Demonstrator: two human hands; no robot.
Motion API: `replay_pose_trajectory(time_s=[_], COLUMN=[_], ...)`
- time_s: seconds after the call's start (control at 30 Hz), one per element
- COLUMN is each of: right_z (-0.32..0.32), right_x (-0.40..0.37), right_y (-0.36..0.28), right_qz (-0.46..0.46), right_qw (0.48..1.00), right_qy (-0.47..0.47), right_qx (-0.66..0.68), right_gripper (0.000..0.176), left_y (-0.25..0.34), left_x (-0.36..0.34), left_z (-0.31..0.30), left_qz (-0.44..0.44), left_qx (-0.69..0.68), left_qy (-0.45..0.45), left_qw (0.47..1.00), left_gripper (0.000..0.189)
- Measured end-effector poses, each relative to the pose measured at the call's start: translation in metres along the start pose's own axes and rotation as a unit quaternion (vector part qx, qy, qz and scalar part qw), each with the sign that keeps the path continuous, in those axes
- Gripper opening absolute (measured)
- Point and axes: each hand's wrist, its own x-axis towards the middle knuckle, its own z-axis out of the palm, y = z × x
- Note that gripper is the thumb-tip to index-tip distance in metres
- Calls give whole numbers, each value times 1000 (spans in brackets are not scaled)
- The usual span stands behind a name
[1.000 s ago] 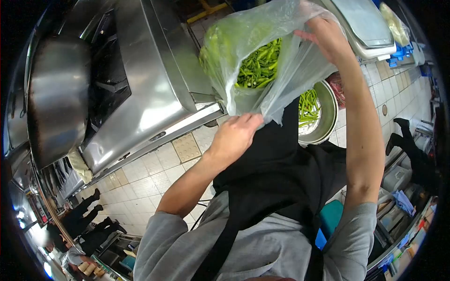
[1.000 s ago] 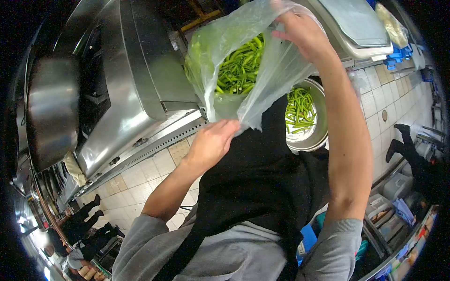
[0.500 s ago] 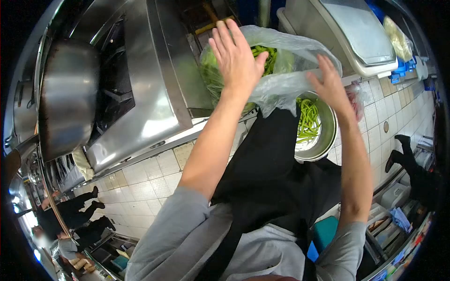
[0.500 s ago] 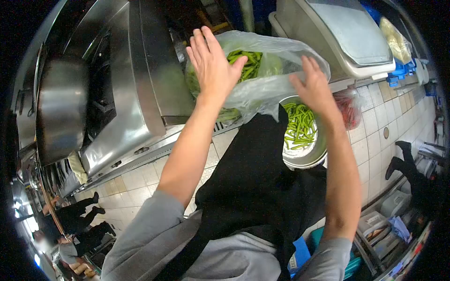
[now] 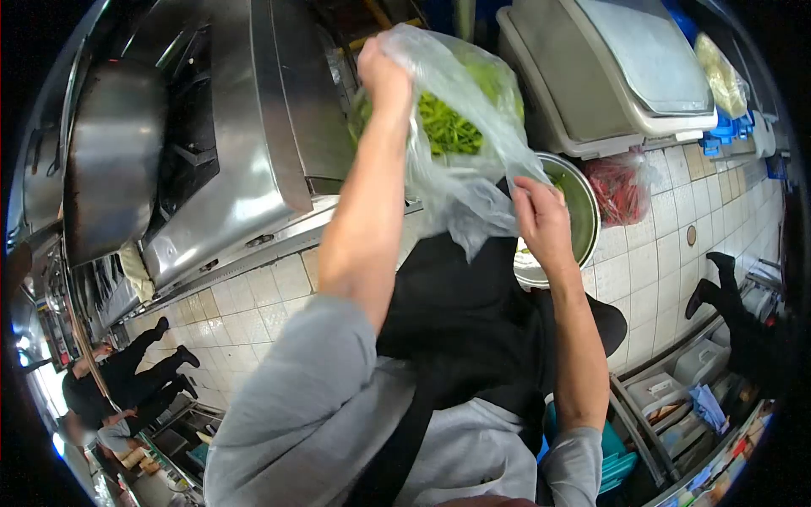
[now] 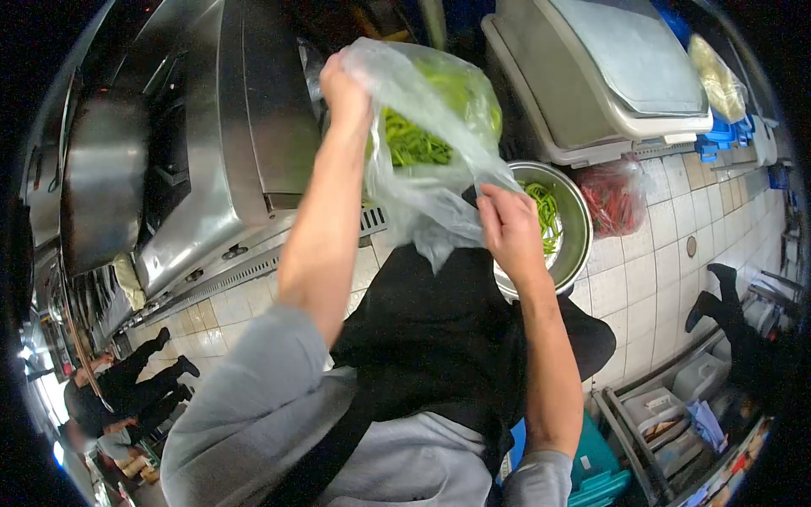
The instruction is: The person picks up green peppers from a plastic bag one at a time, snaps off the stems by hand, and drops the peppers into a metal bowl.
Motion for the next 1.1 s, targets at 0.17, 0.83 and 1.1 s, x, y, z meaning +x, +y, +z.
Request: replay_pose_trajectory(time_s=[0.17, 0.83, 1.1], right_z=[-11, -64, -21], right_x=[-15, 28, 31], right_y=[-10, -93, -74], right_qz=[114, 91, 51], right_qw=[983, 954, 994], right_qy=[82, 135, -46], right_qx=[118, 250, 83], right_gripper=[15, 19, 17], left_y=[61, 89, 118], left_x=[-90, -43, -90], left_z=[-8, -26, -25], left_qz=[-7, -56, 117], left_qx=[-96, -234, 228], left_qy=[12, -56, 39], left_qw=[995, 969, 966], left_gripper=[25, 16, 30])
